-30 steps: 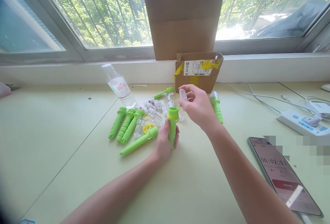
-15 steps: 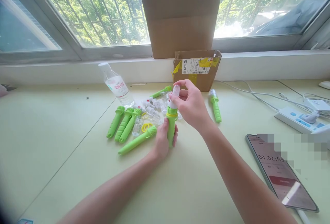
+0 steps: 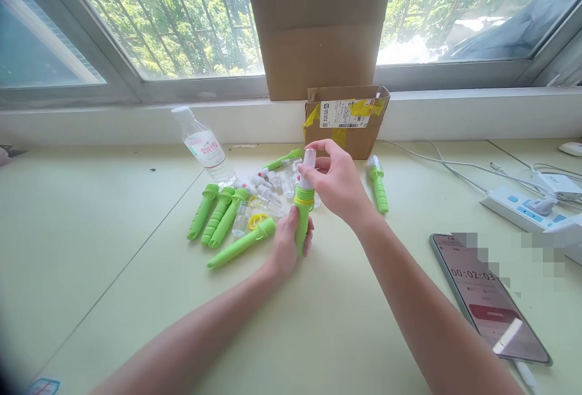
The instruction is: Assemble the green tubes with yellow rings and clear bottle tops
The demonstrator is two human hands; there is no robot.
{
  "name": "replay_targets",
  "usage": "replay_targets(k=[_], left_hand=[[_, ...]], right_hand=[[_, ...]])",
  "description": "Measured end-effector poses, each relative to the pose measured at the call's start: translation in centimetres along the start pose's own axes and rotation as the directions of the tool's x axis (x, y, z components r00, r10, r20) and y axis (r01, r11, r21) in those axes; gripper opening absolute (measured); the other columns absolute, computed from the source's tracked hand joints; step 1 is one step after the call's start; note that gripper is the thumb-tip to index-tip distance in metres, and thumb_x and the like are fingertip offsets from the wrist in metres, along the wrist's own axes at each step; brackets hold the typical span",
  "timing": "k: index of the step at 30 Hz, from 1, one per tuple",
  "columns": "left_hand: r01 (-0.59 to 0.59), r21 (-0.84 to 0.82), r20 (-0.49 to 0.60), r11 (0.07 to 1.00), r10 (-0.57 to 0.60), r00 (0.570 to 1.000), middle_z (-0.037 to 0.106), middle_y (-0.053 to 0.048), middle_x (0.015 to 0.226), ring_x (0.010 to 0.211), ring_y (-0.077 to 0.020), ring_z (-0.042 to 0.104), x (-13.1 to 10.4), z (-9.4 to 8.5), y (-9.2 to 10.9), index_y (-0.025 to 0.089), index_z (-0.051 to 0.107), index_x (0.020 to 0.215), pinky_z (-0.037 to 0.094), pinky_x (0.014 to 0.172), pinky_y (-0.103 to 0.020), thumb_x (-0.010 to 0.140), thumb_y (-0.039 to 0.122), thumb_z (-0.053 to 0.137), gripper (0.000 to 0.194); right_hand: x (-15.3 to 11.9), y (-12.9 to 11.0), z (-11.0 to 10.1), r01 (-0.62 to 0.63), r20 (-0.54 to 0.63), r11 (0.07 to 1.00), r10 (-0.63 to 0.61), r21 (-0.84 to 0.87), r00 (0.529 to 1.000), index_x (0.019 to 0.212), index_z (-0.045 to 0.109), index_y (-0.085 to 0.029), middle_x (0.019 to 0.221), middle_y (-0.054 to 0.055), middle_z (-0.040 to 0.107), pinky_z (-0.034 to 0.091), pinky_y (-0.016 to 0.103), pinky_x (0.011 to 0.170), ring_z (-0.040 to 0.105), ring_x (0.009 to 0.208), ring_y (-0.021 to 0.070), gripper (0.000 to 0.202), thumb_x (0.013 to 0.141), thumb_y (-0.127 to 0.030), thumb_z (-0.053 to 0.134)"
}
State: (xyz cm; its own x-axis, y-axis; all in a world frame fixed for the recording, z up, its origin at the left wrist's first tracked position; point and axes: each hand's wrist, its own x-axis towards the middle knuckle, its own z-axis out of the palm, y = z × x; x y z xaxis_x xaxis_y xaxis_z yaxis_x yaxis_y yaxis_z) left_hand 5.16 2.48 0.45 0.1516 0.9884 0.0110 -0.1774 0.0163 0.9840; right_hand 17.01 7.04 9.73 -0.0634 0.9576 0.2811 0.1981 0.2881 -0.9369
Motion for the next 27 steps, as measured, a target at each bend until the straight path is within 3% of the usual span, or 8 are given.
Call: replay_targets(k=[8, 20, 27], left_hand=[[0.005, 0.006, -0.005, 1.000, -0.005, 1.000, 0.043, 0.003, 0.039, 0.033, -0.0082, 0.036, 0.0, -0.1, -0.2, 0.017, 0.052, 0.067, 0.026, 0.038, -0.022, 0.089, 0.064, 0.028, 0.058], [-0.012, -0.009, -0.003, 1.000, 0.012, 1.000, 0.043, 0.003, 0.039, 0.033, -0.0075, 0.036, 0.0, 0.0, -0.4, 0.016, 0.052, 0.068, 0.026, 0.038, -0.022, 0.090, 0.064, 0.027, 0.058], [-0.021, 0.001, 0.003, 1.000, 0.021, 1.000, 0.043, 0.003, 0.040, 0.033, -0.0075, 0.036, -0.2, 0.0, -0.4, 0.016, 0.052, 0.068, 0.026, 0.038, -0.022, 0.091, 0.062, 0.026, 0.058]], right_hand=[[-0.4, -0.4, -0.1, -0.056, 0.065, 0.982, 0.069, -0.180, 0.995, 0.095, 0.052, -0.023, 0.080, 0.003, 0.068, 0.048, 0.030, 0.056, 0.066, 0.074, 0.0211, 0.029, 0.073, -0.034, 0.068], [-0.5, -1.5, -1.8, -0.006, 0.248, 0.969, 0.069, -0.247, 0.966, 0.118, 0.060, -0.026, 0.071, 0.001, 0.066, 0.040, 0.027, 0.052, 0.054, 0.059, 0.0144, 0.036, 0.083, -0.035, 0.058], [-0.5, -1.6, -2.1, 0.000, 0.244, 0.967, 0.064, -0.254, 0.968, 0.104, 0.062, -0.024, 0.069, 0.000, 0.066, 0.038, 0.027, 0.050, 0.053, 0.058, 0.0139, 0.028, 0.080, -0.040, 0.061]])
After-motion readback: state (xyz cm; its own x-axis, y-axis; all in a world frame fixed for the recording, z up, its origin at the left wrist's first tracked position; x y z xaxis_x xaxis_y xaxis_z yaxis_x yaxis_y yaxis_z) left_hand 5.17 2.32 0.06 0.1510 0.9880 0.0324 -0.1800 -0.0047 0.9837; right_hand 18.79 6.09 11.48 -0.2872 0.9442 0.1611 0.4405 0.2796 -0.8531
